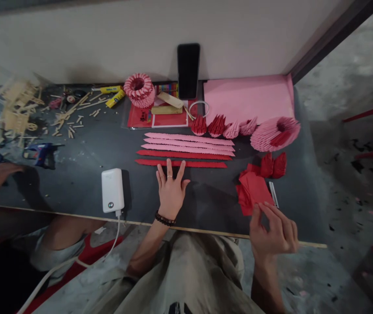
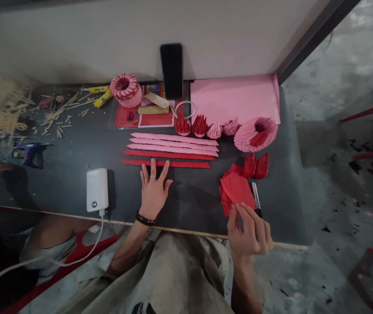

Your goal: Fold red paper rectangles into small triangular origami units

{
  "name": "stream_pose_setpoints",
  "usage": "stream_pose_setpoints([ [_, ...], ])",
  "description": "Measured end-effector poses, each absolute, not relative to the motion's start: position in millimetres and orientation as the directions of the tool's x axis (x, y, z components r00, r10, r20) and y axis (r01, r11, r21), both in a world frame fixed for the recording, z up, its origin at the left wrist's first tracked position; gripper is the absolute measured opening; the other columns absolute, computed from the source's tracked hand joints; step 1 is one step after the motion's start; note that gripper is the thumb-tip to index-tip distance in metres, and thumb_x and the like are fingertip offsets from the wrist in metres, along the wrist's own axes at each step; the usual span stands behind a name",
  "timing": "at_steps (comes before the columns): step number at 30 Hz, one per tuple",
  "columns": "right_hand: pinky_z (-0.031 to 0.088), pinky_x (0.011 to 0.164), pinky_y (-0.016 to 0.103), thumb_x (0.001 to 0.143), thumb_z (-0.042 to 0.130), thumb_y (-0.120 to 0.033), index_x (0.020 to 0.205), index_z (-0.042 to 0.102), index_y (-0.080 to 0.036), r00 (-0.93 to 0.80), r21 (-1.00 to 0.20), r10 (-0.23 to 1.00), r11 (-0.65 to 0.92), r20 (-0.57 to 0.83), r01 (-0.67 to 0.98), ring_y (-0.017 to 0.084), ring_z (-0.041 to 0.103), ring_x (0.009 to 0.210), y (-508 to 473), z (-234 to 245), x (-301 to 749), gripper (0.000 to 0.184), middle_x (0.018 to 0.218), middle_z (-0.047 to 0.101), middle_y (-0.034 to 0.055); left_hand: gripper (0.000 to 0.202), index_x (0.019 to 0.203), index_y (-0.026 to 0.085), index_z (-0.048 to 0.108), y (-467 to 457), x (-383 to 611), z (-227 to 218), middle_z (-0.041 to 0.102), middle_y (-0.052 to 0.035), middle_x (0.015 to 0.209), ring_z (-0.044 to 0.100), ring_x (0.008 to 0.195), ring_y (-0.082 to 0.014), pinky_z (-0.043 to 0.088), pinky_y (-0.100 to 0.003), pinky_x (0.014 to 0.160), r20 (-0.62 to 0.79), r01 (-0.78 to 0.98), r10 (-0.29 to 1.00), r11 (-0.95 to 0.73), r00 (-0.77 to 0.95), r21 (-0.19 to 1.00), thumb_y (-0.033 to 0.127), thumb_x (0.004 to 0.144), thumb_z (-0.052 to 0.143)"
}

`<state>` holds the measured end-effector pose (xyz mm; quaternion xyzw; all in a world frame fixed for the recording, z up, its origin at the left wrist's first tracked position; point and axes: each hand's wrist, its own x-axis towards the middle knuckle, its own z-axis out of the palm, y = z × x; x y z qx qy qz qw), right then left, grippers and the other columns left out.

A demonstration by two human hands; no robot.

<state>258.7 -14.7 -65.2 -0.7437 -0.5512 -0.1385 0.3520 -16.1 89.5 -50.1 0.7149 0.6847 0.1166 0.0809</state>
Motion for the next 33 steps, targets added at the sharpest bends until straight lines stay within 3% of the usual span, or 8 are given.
stream_pose_setpoints([
  [13,0.058,0.072,0.041,0.079,0.082,-0.028,0.099,0.078,-0.026,0.256,-0.345,0.736,-0.033,0.627,0.938,0.026,0.077,0.078,-9,-59,245,0.021,0.095,0.083,0.0068,0.068,0.16,0.038,0.033,104,-17,-44,0.012,-0.0051,0.175,0.006,0.158,-0.0482,0.026,-0.073,0.121,0.086,0.947,0.994,-0.095,0.072,0.307,0.051,0.098,0.054],
  [16,0.058,0.071,0.035,0.078,0.083,-0.025,0.101,0.077,-0.025,0.134,-0.282,0.768,0.062,0.626,0.958,0.021,0.077,0.074,-6,-52,242,0.023,0.093,0.083,0.0044,0.066,0.16,0.036,0.036,90,-16,-31,0.031,-0.0098,0.17,0.026,0.156,-0.043,0.034,-0.066,0.121,0.132,0.903,0.98,-0.186,0.146,0.387,0.044,0.098,0.058],
  [19,0.057,0.069,0.027,0.078,0.084,-0.023,0.106,0.076,-0.028,-0.114,-0.159,0.791,0.258,0.601,0.953,0.014,0.077,0.071,-4,-46,236,0.029,0.098,0.084,-0.0008,0.064,0.159,0.034,0.036,64,-12,-20,0.078,-0.006,0.118,0.072,0.11,-0.0241,0.058,-0.04,0.101,0.079,0.764,0.957,-0.272,0.28,0.586,0.037,0.1,0.06],
  [21,0.057,0.07,0.024,0.079,0.084,-0.022,0.11,0.075,-0.029,-0.223,-0.142,0.782,0.368,0.582,0.919,0.012,0.078,0.071,-3,-44,228,0.033,0.102,0.083,-0.0027,0.057,0.152,0.035,0.049,47,-8,-18,0.082,0.0008,0.091,0.075,0.083,-0.0183,0.061,-0.033,0.088,0.005,0.664,0.933,-0.26,0.36,0.701,0.038,0.097,0.066],
  [23,0.058,0.073,0.021,0.079,0.083,-0.02,0.113,0.074,-0.03,-0.213,-0.224,0.789,0.403,0.576,0.888,0.011,0.078,0.073,-3,-44,219,0.036,0.104,0.083,-0.0037,0.031,0.128,0.033,0.072,34,-4,-20,0.082,0.0012,0.089,0.074,0.078,-0.0159,0.061,-0.029,0.082,0.036,0.579,0.94,-0.24,0.34,0.779,0.034,0.097,0.067],
  [25,0.06,0.075,0.02,0.08,0.082,-0.02,0.115,0.074,-0.031,-0.112,-0.383,0.823,0.374,0.556,0.845,0.012,0.079,0.077,-3,-45,208,0.038,0.105,0.083,-0.0028,0.017,0.107,0.03,0.08,28,-2,-22,0.083,-0.0007,0.091,0.076,0.08,-0.0165,0.061,-0.029,0.081,0.066,0.513,0.967,-0.188,0.247,0.838,0.03,0.097,0.067],
  [29,0.065,0.081,0.028,0.081,0.081,-0.025,0.111,0.077,-0.033,0.076,-0.713,0.93,0.221,0.359,0.666,0.018,0.08,0.093,-3,-45,192,0.031,0.114,0.081,0.0008,0.016,0.103,0.028,0.082,28,-6,-20,0.084,-0.004,0.095,0.078,0.084,-0.0204,0.061,-0.032,0.08,-0.01,0.43,0.992,-0.047,0.129,0.902,0.027,0.096,0.067],
  [33,0.065,0.087,0.037,0.083,0.076,-0.024,0.093,0.08,-0.031,0.172,-0.85,0.961,0.099,0.216,0.517,0.021,0.079,0.094,-3,-45,184,0.013,0.108,0.081,0.0019,0.01,0.092,0.025,0.084,27,-11,-16,0.084,-0.0058,0.089,0.079,0.081,-0.0225,0.061,-0.032,0.078,-0.148,0.299,0.987,0.123,0.063,0.946,0.027,0.089,0.075],
])
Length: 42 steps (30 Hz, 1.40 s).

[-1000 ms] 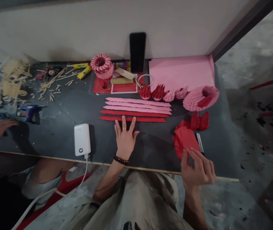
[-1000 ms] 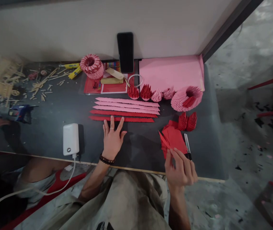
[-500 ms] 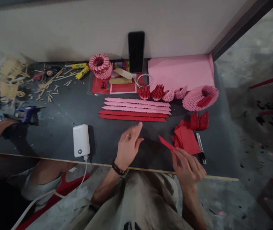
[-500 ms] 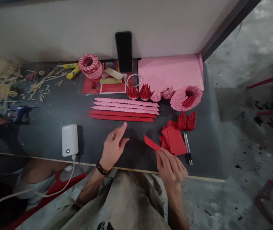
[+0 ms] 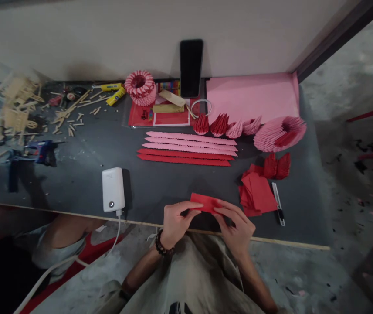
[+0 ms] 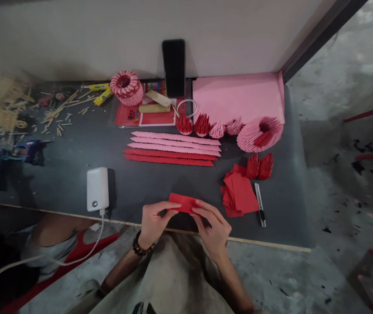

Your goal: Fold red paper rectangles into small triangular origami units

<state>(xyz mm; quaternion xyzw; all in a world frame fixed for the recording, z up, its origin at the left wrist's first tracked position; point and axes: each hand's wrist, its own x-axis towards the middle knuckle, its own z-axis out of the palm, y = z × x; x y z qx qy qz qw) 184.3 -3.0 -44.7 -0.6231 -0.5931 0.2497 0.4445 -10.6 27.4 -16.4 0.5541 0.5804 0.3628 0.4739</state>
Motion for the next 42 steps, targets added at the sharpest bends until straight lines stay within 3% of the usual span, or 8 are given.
stream_pose_setpoints([
  [4,0.063,0.086,0.037,0.081,0.078,-0.025,0.084,0.078,-0.024,0.27,-0.942,0.958,-0.003,0.093,0.334,0.022,0.076,0.099,-1,-42,174,0.003,0.12,0.077,0.008,0.01,0.081,0.023,0.084,19,-3,-21,0.083,-0.007,0.08,0.078,0.076,-0.0234,0.062,-0.035,0.075,-0.221,0.155,0.973,0.229,-0.063,0.961,0.032,0.084,0.079],
  [8,0.06,0.092,0.041,0.08,0.078,-0.027,0.082,0.076,-0.021,0.369,-0.979,0.909,-0.158,-0.196,-0.132,0.024,0.075,0.106,2,-40,157,0.007,0.135,0.07,0.0091,0.013,0.085,0.021,0.084,9,9,-28,0.083,-0.0087,0.082,0.078,0.075,-0.0242,0.064,-0.037,0.074,-0.257,0.046,0.946,0.271,-0.198,0.962,0.033,0.082,0.08],
  [11,0.061,0.073,0.032,0.079,0.08,-0.03,0.083,0.074,-0.019,0.373,-0.928,0.866,-0.232,-0.334,-0.293,0.017,0.076,0.077,2,-43,150,0.012,0.098,0.08,0.0049,0.012,0.085,0.021,0.084,5,14,-32,0.083,-0.0077,0.082,0.078,0.073,-0.0227,0.065,-0.036,0.074,-0.287,0.0,0.922,0.297,-0.26,0.955,0.032,0.081,0.082],
  [14,0.058,0.062,0.027,0.079,0.081,-0.03,0.085,0.076,-0.018,0.397,-0.93,0.852,-0.244,-0.342,-0.276,0.014,0.07,0.061,0,-46,148,0.014,0.071,0.076,-0.0008,0.016,0.086,0.019,0.083,4,16,-36,0.082,-0.008,0.08,0.077,0.069,-0.0221,0.065,-0.036,0.07,-0.311,-0.039,0.907,0.313,-0.285,0.949,0.034,0.081,0.081],
  [23,0.058,0.06,0.023,0.073,0.087,-0.029,0.097,0.075,-0.019,0.546,-0.94,0.768,-0.23,-0.334,-0.252,0.012,0.07,0.059,3,-39,142,0.028,0.075,0.078,-0.0021,0.012,0.088,0.023,0.082,5,23,-37,0.082,-0.0039,0.078,0.077,0.067,-0.0199,0.065,-0.033,0.068,-0.361,-0.136,0.883,0.336,-0.299,0.932,0.033,0.083,0.08],
  [28,0.058,0.061,0.024,0.071,0.088,-0.032,0.108,0.071,-0.02,0.548,-0.91,0.734,-0.252,-0.401,-0.329,0.011,0.069,0.056,4,-39,142,0.043,0.068,0.076,-0.0037,0.05,0.129,0.02,0.071,6,22,-36,0.083,-0.003,0.082,0.079,0.07,-0.0194,0.066,-0.033,0.074,-0.437,-0.196,0.862,0.396,-0.259,0.897,0.037,0.082,0.081],
  [33,0.057,0.064,0.024,0.071,0.088,-0.033,0.106,0.072,-0.019,0.557,-0.907,0.722,-0.26,-0.41,-0.332,0.011,0.07,0.06,5,-41,141,0.041,0.071,0.077,-0.002,0.022,0.093,0.018,0.081,10,18,-36,0.081,-0.0059,0.076,0.077,0.069,-0.0218,0.064,-0.035,0.071,-0.418,-0.139,0.882,0.395,-0.219,0.908,0.038,0.083,0.08],
  [42,0.05,0.051,0.022,0.071,0.088,-0.036,0.107,0.068,-0.02,0.605,-0.952,0.736,-0.237,-0.306,-0.192,0.009,0.061,0.048,3,-32,141,0.044,0.065,0.073,-0.0038,0.024,0.083,0.016,0.078,18,9,-22,0.078,-0.0071,0.074,0.072,0.069,-0.0208,0.058,-0.032,0.068,-0.385,0.018,0.913,0.391,-0.133,0.92,0.039,0.086,0.077],
])
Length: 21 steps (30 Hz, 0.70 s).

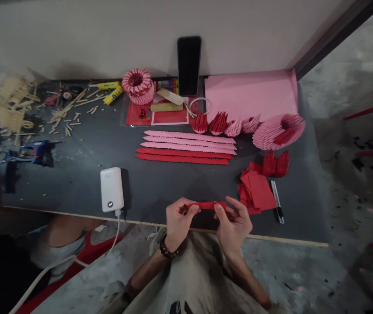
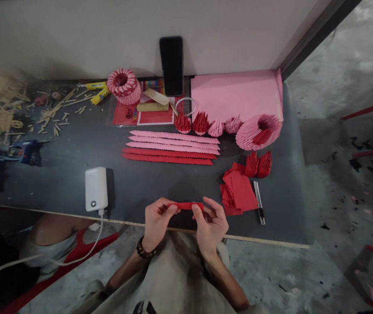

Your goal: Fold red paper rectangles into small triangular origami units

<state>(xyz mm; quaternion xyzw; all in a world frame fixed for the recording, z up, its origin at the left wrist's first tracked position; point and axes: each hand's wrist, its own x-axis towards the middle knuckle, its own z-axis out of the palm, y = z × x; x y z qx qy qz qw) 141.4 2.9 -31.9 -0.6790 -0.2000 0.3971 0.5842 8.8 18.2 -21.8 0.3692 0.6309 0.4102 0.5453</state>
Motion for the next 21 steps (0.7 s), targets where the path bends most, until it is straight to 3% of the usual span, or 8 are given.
stream_pose_setpoints([
  [7,0.048,0.05,0.02,0.074,0.086,-0.034,0.11,0.067,-0.02,0.602,-0.954,0.74,-0.24,-0.3,-0.181,0.008,0.059,0.048,3,-31,140,0.044,0.064,0.071,-0.0054,0.024,0.08,0.021,0.064,14,9,-18,0.062,-0.0004,0.068,0.058,0.065,-0.0167,0.046,-0.028,0.062,-0.342,0.058,0.937,0.347,-0.072,0.936,0.04,0.095,0.066],
  [13,0.061,0.078,0.03,0.066,0.09,-0.028,0.138,0.054,-0.026,0.359,-0.931,0.864,-0.283,-0.352,-0.231,0.017,0.077,0.085,-2,-24,131,0.081,0.094,0.08,0.001,0.028,0.079,0.021,0.056,9,18,-17,0.054,0.0015,0.074,0.052,0.068,-0.0149,0.043,-0.026,0.065,-0.275,0.036,0.952,0.282,-0.132,0.959,0.042,0.097,0.061],
  [21,0.059,0.064,0.025,0.07,0.087,-0.027,0.146,0.05,-0.023,0.348,-0.872,0.817,-0.342,-0.46,-0.35,0.011,0.069,0.056,1,-21,130,0.085,0.066,0.075,-0.007,0.03,0.08,0.02,0.055,2,13,-13,0.053,0.001,0.073,0.051,0.067,-0.0141,0.043,-0.026,0.064,-0.31,-0.019,0.948,0.31,-0.077,0.951,0.044,0.096,0.061],
])
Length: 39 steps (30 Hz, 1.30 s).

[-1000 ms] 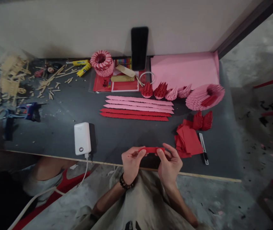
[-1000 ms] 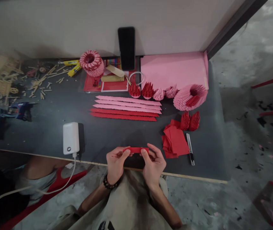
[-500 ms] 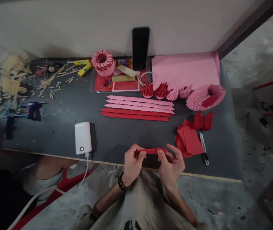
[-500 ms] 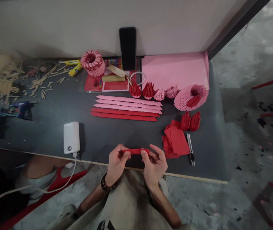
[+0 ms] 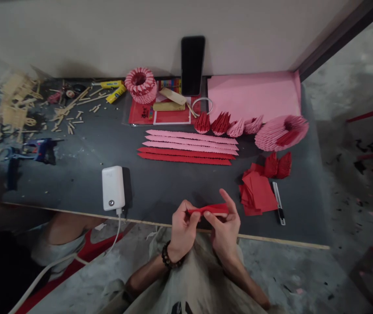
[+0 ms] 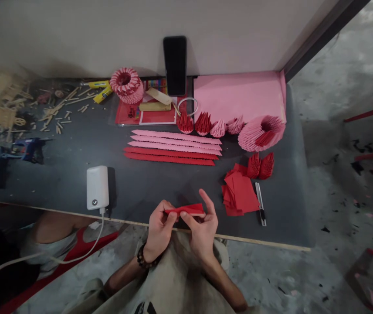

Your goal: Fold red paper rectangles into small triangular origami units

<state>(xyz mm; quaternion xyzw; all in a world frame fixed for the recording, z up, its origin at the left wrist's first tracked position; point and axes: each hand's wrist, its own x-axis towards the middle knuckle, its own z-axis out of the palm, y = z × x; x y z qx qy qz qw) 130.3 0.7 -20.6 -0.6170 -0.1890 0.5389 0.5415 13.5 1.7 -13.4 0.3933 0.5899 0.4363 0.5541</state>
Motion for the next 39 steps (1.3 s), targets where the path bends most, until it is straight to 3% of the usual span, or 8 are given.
stream_pose_setpoints([
  [4,0.057,0.067,0.02,0.074,0.083,-0.023,0.127,0.065,-0.024,0.706,-0.952,0.656,-0.066,-0.267,-0.299,0.007,0.063,0.056,13,-20,163,0.055,0.053,0.06,-0.0138,0.031,0.078,0.02,0.053,4,-1,-13,0.052,0.0009,0.071,0.05,0.066,-0.0142,0.042,-0.026,0.063,-0.289,-0.023,0.942,0.29,-0.171,0.957,0.043,0.096,0.063],
  [6,0.054,0.061,0.017,0.08,0.078,-0.023,0.121,0.067,-0.03,0.767,-0.967,0.606,-0.019,-0.212,-0.252,0.006,0.063,0.057,13,-20,173,0.043,0.064,0.067,-0.012,0.031,0.079,0.02,0.051,7,-6,-11,0.052,0.0019,0.07,0.051,0.066,-0.0138,0.043,-0.026,0.064,-0.295,-0.034,0.935,0.294,-0.197,0.955,0.043,0.096,0.063],
  [10,0.057,0.055,0.025,0.067,0.088,-0.025,0.099,0.077,-0.018,0.396,-0.951,0.87,-0.221,-0.293,-0.219,0.017,0.073,0.065,-2,-25,159,0.035,0.077,0.078,0.0026,0.032,0.08,0.02,0.053,11,-1,-3,0.053,0.0024,0.071,0.053,0.066,-0.0134,0.044,-0.024,0.065,-0.295,-0.01,0.947,0.297,-0.128,0.955,0.047,0.096,0.062],
  [13,0.058,0.057,0.026,0.079,0.081,-0.031,0.08,0.076,-0.021,0.274,-0.94,0.903,-0.29,-0.331,-0.18,0.015,0.07,0.059,-13,-32,140,0.011,0.069,0.076,0.001,0.032,0.081,0.02,0.056,12,7,4,0.059,0.001,0.073,0.057,0.067,-0.0142,0.046,-0.024,0.064,-0.306,0.002,0.948,0.307,-0.086,0.952,0.048,0.095,0.063],
  [23,0.058,0.059,0.025,0.078,0.082,-0.038,0.079,0.078,-0.021,0.217,-0.922,0.898,-0.357,-0.384,-0.153,0.015,0.07,0.058,-8,-33,143,0.017,0.069,0.078,0.0024,0.024,0.085,0.017,0.063,13,7,3,0.068,-0.0017,0.075,0.066,0.068,-0.0166,0.053,-0.027,0.065,-0.367,-0.055,0.93,0.366,-0.017,0.929,0.04,0.093,0.069],
  [30,0.044,0.045,0.02,0.079,0.081,-0.04,0.077,0.075,-0.016,0.166,-0.852,0.857,-0.426,-0.487,-0.303,0.009,0.058,0.048,-7,-36,139,0.025,0.06,0.073,0.0024,0.026,0.087,0.017,0.066,10,-1,-5,0.071,-0.0039,0.077,0.067,0.07,-0.0176,0.054,-0.028,0.067,-0.403,-0.094,0.915,0.402,0.012,0.911,0.042,0.093,0.07],
  [36,0.047,0.048,0.02,0.078,0.081,-0.043,0.067,0.067,-0.017,0.178,-0.816,0.824,-0.456,-0.538,-0.355,0.01,0.06,0.048,-5,-34,140,0.032,0.058,0.07,0.0015,0.052,0.123,0.023,0.072,19,-25,-11,0.078,-0.007,0.103,0.072,0.093,-0.0227,0.058,-0.033,0.086,-0.18,0.112,0.948,0.155,0.261,0.982,0.039,0.076,0.088],
  [39,0.043,0.044,0.02,0.076,0.082,-0.043,0.068,0.068,-0.016,0.161,-0.811,0.824,-0.466,-0.543,-0.354,0.01,0.058,0.046,-7,-36,141,0.032,0.057,0.07,0.0025,0.031,0.123,0.029,0.073,29,-32,-13,0.079,-0.0062,0.108,0.074,0.096,-0.0206,0.059,-0.033,0.087,-0.004,0.199,0.941,-0.068,0.34,0.978,0.026,0.093,0.072],
])
